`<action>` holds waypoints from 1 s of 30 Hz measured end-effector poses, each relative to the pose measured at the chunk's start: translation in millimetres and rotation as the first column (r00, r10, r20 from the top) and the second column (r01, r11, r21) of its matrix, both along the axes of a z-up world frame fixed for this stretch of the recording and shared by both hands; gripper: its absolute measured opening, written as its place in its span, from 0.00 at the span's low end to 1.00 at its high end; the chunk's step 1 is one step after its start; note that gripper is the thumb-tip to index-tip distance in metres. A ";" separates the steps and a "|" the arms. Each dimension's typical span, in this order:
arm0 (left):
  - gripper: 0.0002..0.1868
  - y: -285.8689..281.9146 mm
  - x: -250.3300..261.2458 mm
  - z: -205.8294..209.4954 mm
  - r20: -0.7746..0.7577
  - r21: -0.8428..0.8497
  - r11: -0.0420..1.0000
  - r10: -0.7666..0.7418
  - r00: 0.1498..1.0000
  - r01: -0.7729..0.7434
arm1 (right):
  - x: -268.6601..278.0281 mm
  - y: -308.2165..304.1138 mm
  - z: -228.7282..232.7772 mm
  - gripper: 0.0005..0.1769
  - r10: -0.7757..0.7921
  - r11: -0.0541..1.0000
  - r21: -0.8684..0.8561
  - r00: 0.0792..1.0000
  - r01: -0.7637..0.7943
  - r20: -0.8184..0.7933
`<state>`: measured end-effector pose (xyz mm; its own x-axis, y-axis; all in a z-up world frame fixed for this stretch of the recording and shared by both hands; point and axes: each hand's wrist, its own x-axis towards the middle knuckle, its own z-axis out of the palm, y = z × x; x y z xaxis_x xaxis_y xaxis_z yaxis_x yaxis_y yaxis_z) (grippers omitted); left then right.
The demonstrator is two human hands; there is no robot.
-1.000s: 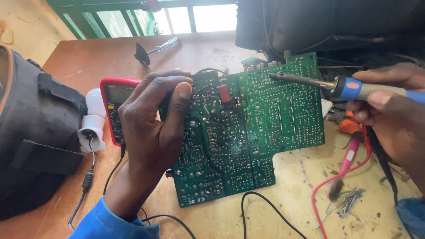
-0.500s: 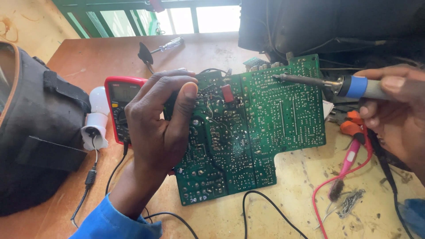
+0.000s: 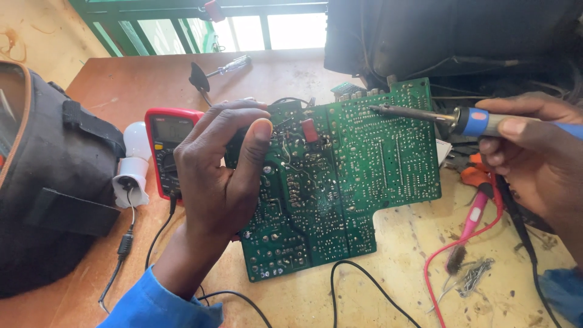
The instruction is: The person uses a soldering iron to work on a green circuit board, applying heat to various components and solder points. They hold the board steady with one hand while maneuvering the soldering iron with the other, occasionally adjusting the board's position on the workbench.
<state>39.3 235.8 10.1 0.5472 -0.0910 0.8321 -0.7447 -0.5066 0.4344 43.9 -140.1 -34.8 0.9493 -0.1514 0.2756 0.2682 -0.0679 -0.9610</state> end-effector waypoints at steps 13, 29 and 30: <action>0.15 -0.4 -0.5 0.5 -0.002 -0.012 1.000 -0.007 1.000 0.007 | -6.9 7.4 5.3 0.19 -0.020 0.996 -0.081 0.998 0.024 0.053; 0.15 -1.0 -0.3 0.6 0.002 0.003 1.000 -0.009 1.000 0.009 | 4.3 -3.4 -2.2 0.21 -0.072 0.996 -0.034 0.990 0.077 0.125; 0.15 -1.2 -0.3 1.0 0.004 0.001 1.000 -0.013 1.000 0.013 | 4.4 -3.4 -1.6 0.20 -0.068 0.997 -0.020 0.990 0.071 0.126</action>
